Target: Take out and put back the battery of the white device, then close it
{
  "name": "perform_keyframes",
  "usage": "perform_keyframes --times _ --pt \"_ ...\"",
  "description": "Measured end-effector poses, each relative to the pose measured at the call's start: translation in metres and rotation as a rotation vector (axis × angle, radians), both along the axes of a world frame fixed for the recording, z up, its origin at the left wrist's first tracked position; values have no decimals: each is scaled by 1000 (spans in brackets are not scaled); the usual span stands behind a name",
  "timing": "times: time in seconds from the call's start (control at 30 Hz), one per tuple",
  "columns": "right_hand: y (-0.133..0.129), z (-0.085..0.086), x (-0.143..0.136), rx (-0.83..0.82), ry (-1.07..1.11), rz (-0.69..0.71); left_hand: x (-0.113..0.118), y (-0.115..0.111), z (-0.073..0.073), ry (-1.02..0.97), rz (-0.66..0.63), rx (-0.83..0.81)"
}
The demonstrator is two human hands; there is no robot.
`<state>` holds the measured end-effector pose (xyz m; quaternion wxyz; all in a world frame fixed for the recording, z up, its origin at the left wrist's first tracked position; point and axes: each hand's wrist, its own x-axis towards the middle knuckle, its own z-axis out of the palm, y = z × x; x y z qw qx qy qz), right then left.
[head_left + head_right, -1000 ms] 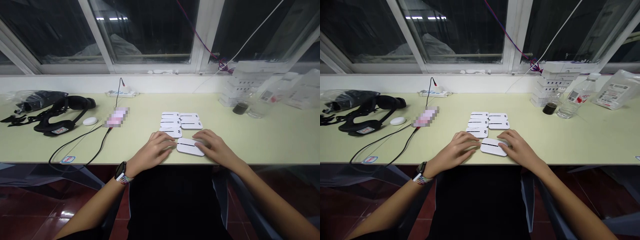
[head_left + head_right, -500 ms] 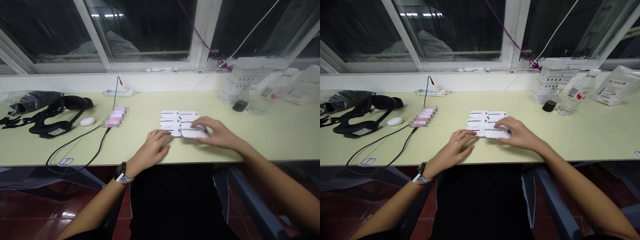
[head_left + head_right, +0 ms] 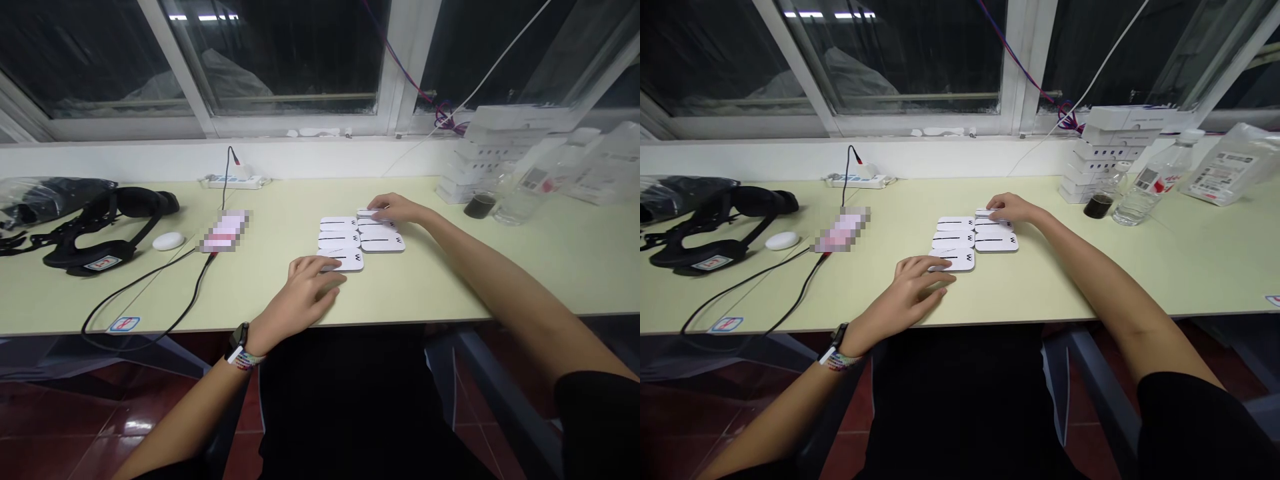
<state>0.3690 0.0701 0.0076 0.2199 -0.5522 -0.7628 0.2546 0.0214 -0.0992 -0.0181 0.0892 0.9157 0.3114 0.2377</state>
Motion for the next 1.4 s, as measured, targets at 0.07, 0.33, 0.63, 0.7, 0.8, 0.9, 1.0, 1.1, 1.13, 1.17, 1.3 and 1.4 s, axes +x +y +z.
perform_keyframes --times 0.07,0.33,0.63,0.7,0.8,0.9,1.0,1.1,1.13,1.17,1.3,1.4 --pt "3 -2 -1 -5 5 3 0 0 0 -4 1 -2" --pt "7 -6 -2 11 -18 -47 0 2 -2 -20 -2 -8" --pt "-15 -21 -7 116 -30 -151 0 1 -1 -16 -2 -10" --pt "-22 -27 -10 114 -41 -167 0 1 -2 -22 -3 -13" --pt "-30 -35 -14 75 -68 -151 0 1 -2 -32 -1 -20" --pt "-31 -39 -16 67 -86 -127 1 1 -1 -24 -1 -26" --pt "-29 -40 -16 78 -93 -109 1 1 -1 -19 -3 -24" --pt "-28 -40 -16 88 -101 -99 1 1 -1 -24 -6 -19" --pt "-29 -40 -16 90 -105 -98 1 1 -1 -23 -6 -18" --pt "-29 -40 -16 93 -108 -98 1 1 -1 -21 -8 -16" --pt "-30 -40 -16 104 -119 -89 0 1 -1 -13 -12 -14" --pt "-31 -40 -17 109 -130 -76 1 1 -1 -10 -12 -19"
